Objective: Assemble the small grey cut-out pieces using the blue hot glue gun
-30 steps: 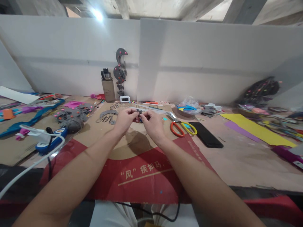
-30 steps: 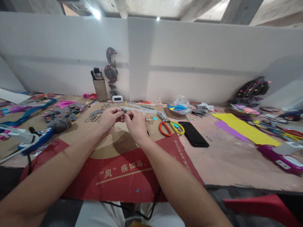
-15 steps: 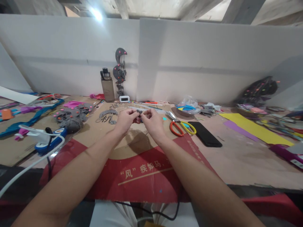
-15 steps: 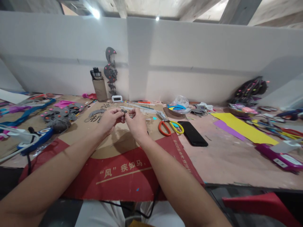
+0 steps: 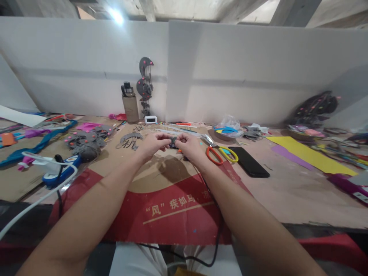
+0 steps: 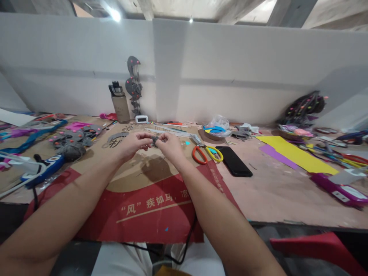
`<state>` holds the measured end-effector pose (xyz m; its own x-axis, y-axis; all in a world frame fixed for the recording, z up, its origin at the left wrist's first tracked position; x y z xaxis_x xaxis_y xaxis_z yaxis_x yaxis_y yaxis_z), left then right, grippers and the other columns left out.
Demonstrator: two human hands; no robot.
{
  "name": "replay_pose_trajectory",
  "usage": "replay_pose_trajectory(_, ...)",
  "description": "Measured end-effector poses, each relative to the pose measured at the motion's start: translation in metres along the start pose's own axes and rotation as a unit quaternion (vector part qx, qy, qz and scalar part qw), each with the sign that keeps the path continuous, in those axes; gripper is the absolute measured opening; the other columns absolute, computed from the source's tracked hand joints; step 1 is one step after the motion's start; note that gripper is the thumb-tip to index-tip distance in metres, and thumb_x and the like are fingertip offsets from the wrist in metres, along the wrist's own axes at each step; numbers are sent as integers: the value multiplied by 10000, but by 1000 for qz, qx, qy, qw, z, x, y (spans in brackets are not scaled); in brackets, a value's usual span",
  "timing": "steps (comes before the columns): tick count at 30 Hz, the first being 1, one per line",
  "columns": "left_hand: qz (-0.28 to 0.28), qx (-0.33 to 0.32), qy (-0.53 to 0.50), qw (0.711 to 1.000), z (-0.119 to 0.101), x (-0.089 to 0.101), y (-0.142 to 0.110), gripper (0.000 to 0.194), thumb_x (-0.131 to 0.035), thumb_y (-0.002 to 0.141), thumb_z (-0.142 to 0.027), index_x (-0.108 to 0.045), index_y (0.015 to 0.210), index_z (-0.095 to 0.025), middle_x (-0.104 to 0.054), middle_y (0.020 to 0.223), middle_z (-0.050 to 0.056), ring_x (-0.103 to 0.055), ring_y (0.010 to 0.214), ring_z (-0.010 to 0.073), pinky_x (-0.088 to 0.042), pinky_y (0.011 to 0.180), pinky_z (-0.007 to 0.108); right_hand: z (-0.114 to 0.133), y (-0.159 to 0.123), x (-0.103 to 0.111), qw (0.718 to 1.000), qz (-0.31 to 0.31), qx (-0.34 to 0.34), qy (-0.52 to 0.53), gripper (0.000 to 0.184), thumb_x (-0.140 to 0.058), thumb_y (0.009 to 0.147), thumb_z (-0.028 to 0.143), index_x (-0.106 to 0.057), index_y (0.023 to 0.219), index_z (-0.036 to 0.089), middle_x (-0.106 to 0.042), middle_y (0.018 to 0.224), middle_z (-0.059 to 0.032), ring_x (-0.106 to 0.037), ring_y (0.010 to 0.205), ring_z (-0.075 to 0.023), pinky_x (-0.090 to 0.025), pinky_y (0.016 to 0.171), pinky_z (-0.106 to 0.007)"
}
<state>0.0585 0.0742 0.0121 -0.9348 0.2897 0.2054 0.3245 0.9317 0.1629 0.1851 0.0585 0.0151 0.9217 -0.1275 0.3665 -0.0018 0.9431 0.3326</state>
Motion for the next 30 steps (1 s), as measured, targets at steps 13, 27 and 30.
replay_pose_trajectory(13,-47,-72,216,973,-13,11,0,127,-555,687,-245,-627,702,-142,-583,532,-4,-538,484,104,-398,477,211,23,-6,-3,987,9,95,-129,184,-524,766,274,-591,901,168,-512,655,15,-447,604,-121,-330,583,-250)
replay_pose_trajectory(27,47,27,-62,997,10,-5,3,234,-682,679,-326,-624,786,-127,-603,623,10,-554,554,84,-465,566,230,1,1,0,999,-2,26,-32,187,-471,793,320,-507,664,191,-444,558,48,-390,537,-103,-313,541,-238)
replay_pose_trajectory(30,52,36,-67,996,11,-5,2,267,-702,669,-351,-634,790,-123,-610,629,14,-553,551,81,-465,556,224,1,2,0,999,6,22,-28,186,-485,782,314,-513,649,188,-458,562,45,-401,539,-101,-325,546,-239)
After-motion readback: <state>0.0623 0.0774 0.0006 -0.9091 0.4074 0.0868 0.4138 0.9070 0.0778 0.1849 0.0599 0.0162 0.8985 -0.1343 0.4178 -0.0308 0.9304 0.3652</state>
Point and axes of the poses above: each hand's wrist, its own y-axis towards the middle knuckle, its own x-axis out of the back of the hand, z = x × y, the point moved 9 cm from there along y, towards the middle knuckle
